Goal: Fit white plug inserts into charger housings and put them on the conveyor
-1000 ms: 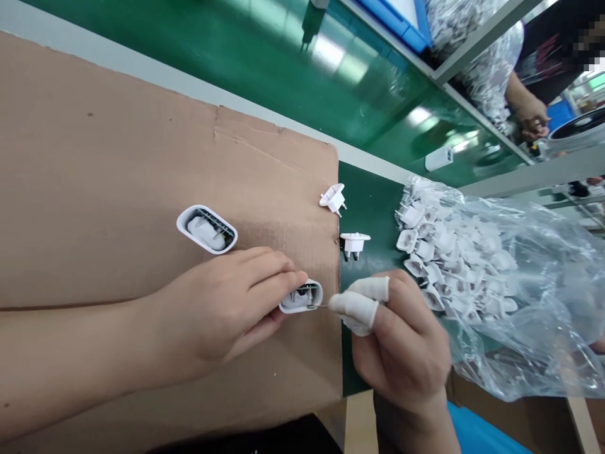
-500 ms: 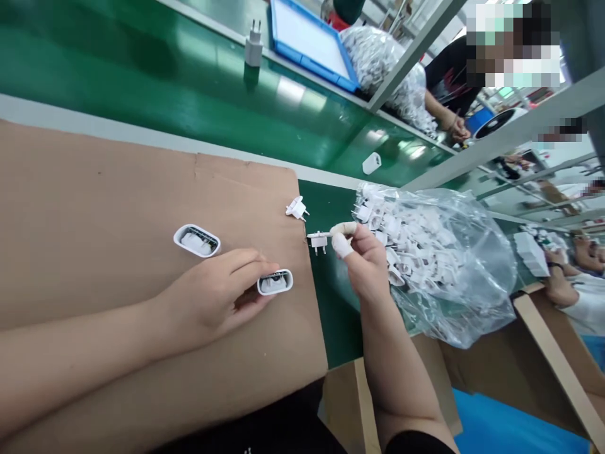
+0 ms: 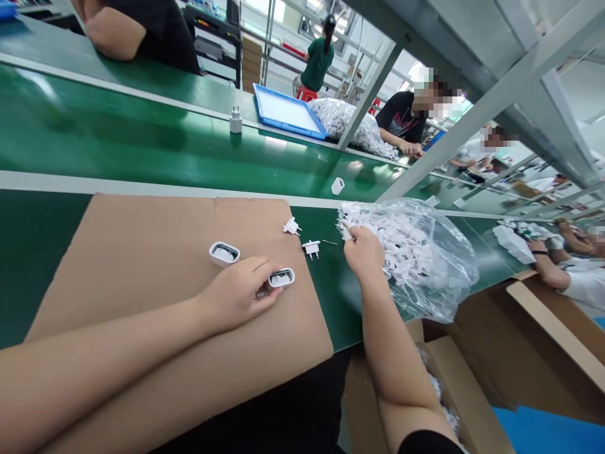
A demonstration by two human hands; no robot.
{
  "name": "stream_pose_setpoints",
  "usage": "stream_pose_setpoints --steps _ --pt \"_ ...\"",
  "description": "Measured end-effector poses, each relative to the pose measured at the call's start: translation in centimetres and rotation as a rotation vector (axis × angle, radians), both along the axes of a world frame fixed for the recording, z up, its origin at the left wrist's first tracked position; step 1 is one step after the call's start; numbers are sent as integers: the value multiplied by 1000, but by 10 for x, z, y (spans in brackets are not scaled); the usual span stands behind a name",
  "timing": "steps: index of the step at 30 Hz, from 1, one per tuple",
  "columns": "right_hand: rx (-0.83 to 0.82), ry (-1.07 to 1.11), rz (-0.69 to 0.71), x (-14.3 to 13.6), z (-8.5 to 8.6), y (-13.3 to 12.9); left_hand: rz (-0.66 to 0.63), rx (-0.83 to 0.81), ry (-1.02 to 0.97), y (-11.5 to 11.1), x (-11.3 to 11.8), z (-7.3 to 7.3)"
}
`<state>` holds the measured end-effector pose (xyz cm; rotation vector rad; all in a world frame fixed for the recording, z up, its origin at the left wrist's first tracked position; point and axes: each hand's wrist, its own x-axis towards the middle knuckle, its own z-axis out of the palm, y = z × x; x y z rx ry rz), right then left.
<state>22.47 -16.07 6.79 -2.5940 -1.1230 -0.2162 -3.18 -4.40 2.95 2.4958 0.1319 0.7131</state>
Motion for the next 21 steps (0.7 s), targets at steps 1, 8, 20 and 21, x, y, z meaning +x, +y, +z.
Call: stream_pose_setpoints --steps 1,8,20,21 --pt "-3 -7 71 -4 3 6 -7 26 -6 0 0 0" --pt "-201 94 502 -33 -7 65 68 333 -66 -4 -3 0" --pt "410 1121 601 -44 -8 56 445 319 34 41 -4 4" --pt "424 1181 609 -47 -6 54 460 330 36 42 -4 4"
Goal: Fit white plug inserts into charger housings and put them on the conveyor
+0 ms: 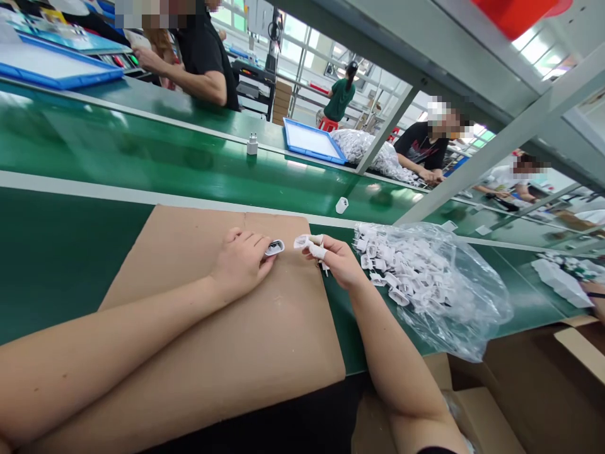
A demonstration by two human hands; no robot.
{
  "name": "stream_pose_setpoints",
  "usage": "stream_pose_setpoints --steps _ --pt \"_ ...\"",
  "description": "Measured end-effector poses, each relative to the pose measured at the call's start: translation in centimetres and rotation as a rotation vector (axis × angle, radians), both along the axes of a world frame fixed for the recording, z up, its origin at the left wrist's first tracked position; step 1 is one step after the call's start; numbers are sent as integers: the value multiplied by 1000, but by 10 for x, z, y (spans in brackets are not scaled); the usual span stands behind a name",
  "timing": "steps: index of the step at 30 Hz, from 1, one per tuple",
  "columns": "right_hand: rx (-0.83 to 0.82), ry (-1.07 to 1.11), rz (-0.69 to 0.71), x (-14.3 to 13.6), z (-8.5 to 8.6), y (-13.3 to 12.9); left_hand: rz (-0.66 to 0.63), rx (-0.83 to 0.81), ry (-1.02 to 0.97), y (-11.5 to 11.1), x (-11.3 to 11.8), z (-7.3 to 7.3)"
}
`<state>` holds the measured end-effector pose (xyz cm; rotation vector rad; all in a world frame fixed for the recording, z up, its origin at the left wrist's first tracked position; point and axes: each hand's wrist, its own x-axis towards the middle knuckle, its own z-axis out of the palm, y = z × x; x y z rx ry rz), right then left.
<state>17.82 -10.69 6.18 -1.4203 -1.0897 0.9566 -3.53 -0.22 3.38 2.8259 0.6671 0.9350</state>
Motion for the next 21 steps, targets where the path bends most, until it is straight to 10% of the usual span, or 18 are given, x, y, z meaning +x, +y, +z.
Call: stream_pose_setpoints --steps 14,21 --pt "-13 20 -135 0 13 -13 17 -17 -46 -14 3 5" --pt "12 211 -125 1 16 -16 -279 -71 -145 -44 -2 9"
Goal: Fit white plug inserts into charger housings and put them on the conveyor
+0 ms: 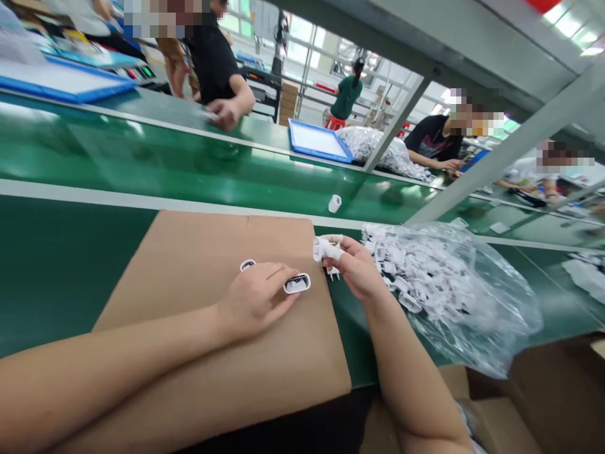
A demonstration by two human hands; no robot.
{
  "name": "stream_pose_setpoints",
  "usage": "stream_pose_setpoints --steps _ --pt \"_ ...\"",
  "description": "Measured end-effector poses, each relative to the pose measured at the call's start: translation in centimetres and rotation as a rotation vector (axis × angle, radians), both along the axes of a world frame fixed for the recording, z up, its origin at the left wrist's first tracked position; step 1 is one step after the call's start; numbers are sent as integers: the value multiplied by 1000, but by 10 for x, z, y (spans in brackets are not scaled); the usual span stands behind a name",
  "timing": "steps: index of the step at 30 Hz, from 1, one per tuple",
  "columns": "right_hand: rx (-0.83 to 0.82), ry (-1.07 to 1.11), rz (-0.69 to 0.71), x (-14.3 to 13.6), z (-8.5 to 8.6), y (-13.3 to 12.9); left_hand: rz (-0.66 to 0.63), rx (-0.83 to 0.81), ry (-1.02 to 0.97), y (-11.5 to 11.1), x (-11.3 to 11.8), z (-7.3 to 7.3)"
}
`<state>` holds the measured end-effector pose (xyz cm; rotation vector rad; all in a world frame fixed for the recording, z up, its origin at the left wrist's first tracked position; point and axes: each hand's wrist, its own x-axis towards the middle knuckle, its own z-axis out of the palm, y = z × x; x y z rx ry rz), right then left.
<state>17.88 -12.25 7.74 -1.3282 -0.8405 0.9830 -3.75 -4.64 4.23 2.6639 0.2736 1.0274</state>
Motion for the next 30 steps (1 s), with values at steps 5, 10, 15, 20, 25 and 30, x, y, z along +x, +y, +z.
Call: stream_pose_setpoints --steps 5,10,15,20,25,30 --pt "-43 90 79 0 3 -1 -72 125 30 -2 2 -9" --pt "-57 67 115 0 1 -1 53 115 87 14 7 -12" --pt "-66 -218 92 -5 -8 -3 114 78 110 21 8 -11" --pt "68 -732 93 -16 -11 -8 151 84 96 19 7 -12" --pt "227 -915 70 -24 -11 -8 169 57 87 20 5 -12" --pt "289 -1065 125 -29 -18 -5 203 6 105 22 5 -13"
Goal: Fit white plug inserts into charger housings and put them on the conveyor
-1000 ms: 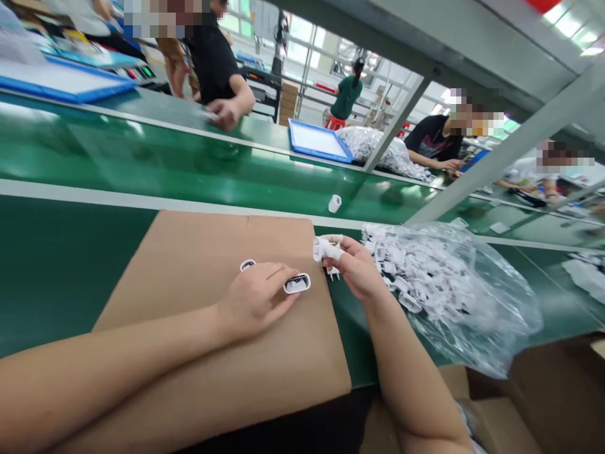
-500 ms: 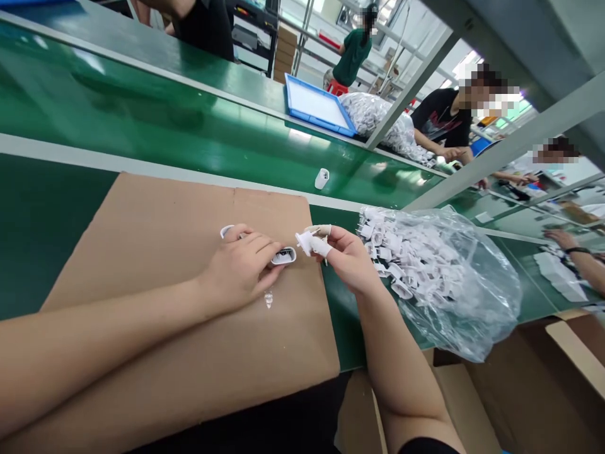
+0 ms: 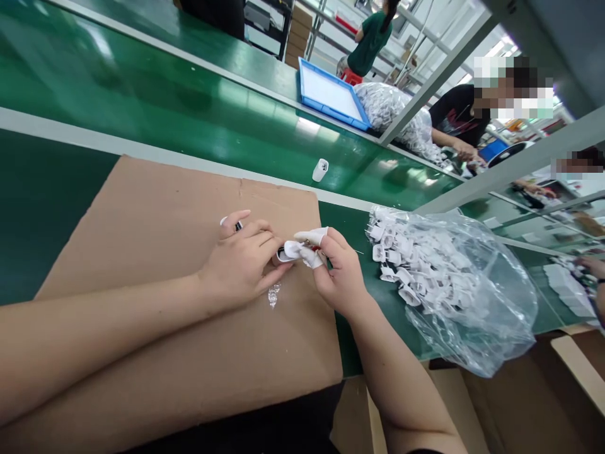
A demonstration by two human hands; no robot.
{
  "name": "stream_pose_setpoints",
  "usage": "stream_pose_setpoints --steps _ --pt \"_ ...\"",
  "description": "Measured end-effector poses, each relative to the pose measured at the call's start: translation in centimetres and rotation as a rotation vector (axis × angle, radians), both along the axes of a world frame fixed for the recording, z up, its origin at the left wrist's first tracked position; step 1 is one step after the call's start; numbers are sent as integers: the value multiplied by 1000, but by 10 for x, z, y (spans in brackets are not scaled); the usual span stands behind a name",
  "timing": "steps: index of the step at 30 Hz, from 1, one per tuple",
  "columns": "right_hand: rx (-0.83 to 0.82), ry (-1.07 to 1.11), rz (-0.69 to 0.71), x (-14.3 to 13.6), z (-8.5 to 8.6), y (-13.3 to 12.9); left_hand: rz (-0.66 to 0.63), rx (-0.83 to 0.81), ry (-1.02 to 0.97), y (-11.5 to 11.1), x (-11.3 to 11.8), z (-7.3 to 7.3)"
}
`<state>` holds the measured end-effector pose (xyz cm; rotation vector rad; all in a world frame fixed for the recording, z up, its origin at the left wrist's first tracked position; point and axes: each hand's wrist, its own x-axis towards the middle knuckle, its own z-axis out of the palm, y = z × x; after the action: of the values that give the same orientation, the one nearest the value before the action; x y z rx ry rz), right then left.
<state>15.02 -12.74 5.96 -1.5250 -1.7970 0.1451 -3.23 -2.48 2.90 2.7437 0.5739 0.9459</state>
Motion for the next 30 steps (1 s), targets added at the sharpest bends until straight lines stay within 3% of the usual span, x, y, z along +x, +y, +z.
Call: stream_pose_setpoints --steps 12,19,30 --pt "-4 -334 26 -4 0 3 -24 -72 -12 0 0 0" --pt "35 -273 -11 -7 0 0 -22 -67 -26 1 0 -1" --pt "99 -424 18 -11 1 3 -35 -36 -22 1 0 -2"
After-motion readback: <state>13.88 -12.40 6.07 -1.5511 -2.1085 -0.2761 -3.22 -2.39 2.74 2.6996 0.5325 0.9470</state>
